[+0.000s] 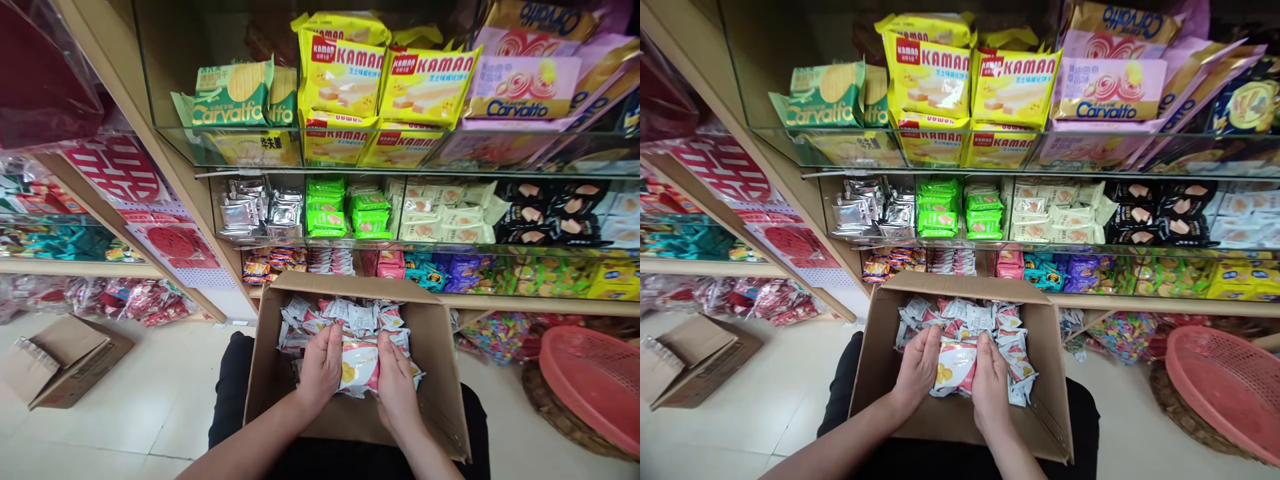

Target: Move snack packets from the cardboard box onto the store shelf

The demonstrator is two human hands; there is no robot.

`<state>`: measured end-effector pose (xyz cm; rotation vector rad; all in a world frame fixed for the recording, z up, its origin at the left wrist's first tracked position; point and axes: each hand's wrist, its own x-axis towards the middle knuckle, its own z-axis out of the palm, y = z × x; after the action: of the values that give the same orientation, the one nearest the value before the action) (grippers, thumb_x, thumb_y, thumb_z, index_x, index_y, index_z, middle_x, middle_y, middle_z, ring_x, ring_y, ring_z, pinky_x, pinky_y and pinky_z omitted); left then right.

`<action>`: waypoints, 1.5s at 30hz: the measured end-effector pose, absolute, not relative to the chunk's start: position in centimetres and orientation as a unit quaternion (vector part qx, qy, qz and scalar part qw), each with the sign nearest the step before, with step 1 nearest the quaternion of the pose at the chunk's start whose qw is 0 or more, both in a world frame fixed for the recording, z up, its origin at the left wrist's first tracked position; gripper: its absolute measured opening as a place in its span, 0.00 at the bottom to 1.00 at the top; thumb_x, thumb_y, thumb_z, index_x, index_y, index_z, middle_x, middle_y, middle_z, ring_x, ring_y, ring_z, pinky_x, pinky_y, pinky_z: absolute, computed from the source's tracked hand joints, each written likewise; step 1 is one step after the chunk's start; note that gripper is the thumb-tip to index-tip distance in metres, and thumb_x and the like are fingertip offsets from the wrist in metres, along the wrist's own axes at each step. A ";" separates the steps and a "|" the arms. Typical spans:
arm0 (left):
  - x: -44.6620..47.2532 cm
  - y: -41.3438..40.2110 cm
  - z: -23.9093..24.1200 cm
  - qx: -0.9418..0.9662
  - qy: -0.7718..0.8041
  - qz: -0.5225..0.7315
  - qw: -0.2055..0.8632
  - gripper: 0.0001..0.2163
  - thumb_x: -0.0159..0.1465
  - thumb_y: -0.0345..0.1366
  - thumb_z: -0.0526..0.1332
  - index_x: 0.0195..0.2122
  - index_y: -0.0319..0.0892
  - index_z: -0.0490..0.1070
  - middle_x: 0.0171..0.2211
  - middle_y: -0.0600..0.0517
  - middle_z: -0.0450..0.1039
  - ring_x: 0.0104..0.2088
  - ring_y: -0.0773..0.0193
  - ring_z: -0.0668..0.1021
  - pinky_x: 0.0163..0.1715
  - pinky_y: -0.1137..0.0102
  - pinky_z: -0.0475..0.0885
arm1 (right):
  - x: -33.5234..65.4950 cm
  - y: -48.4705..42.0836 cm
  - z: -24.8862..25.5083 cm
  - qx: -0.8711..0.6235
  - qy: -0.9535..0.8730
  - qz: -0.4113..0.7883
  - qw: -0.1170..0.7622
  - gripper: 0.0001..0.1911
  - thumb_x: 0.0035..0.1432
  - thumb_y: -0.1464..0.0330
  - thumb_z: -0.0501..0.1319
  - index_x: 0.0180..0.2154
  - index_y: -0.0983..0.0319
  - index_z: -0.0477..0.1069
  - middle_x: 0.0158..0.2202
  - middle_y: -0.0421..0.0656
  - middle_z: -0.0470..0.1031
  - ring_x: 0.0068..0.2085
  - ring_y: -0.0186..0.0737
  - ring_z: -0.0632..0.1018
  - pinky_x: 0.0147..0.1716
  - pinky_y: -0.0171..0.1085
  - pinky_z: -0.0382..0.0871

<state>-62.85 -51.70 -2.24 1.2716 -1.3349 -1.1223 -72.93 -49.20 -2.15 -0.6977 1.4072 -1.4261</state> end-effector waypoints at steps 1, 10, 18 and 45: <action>-62.9 -51.7 -2.2 0.517 -0.542 -0.462 0.475 0.18 0.60 0.48 0.46 0.19 0.42 0.52 0.18 0.58 0.52 0.20 0.72 0.58 0.20 0.76 0.57 | -72.9 -49.2 -2.0 -0.276 0.588 -0.585 0.485 0.23 0.52 0.51 0.51 0.35 0.63 0.69 0.26 0.42 0.74 0.26 0.39 0.73 0.21 0.34 0.64; -62.9 -52.3 -2.3 0.543 -0.470 -0.477 0.507 0.18 0.59 0.50 0.47 0.19 0.42 0.53 0.16 0.58 0.53 0.18 0.73 0.58 0.17 0.76 0.55 | -72.7 -48.5 -1.8 -0.183 0.476 -0.578 0.637 0.29 0.49 0.44 0.46 0.39 0.60 0.65 0.32 0.43 0.75 0.24 0.36 0.72 0.16 0.32 0.60; -62.3 -52.0 -1.8 0.496 -0.567 -0.475 0.455 0.12 0.61 0.43 0.49 0.33 0.41 0.64 0.27 0.53 0.66 0.27 0.68 0.69 0.26 0.74 0.66 | -73.2 -48.0 -3.6 -0.265 0.560 -0.546 0.564 0.28 0.44 0.58 0.62 0.47 0.62 0.62 0.39 0.45 0.74 0.39 0.43 0.74 0.37 0.38 0.68; -58.0 -65.2 2.6 0.448 -0.876 -0.173 -0.055 0.23 0.49 0.49 0.56 0.46 0.53 0.68 0.41 0.51 0.75 0.41 0.55 0.75 0.41 0.65 0.67 | -78.0 -66.7 2.4 -0.830 0.519 -0.087 0.186 0.22 0.53 0.74 0.51 0.51 0.60 0.60 0.48 0.45 0.68 0.47 0.41 0.69 0.44 0.35 0.60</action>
<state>-58.02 -65.17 2.62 1.4570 -2.8508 -0.5644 -78.03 -66.70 2.36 -2.3366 1.4619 -0.2441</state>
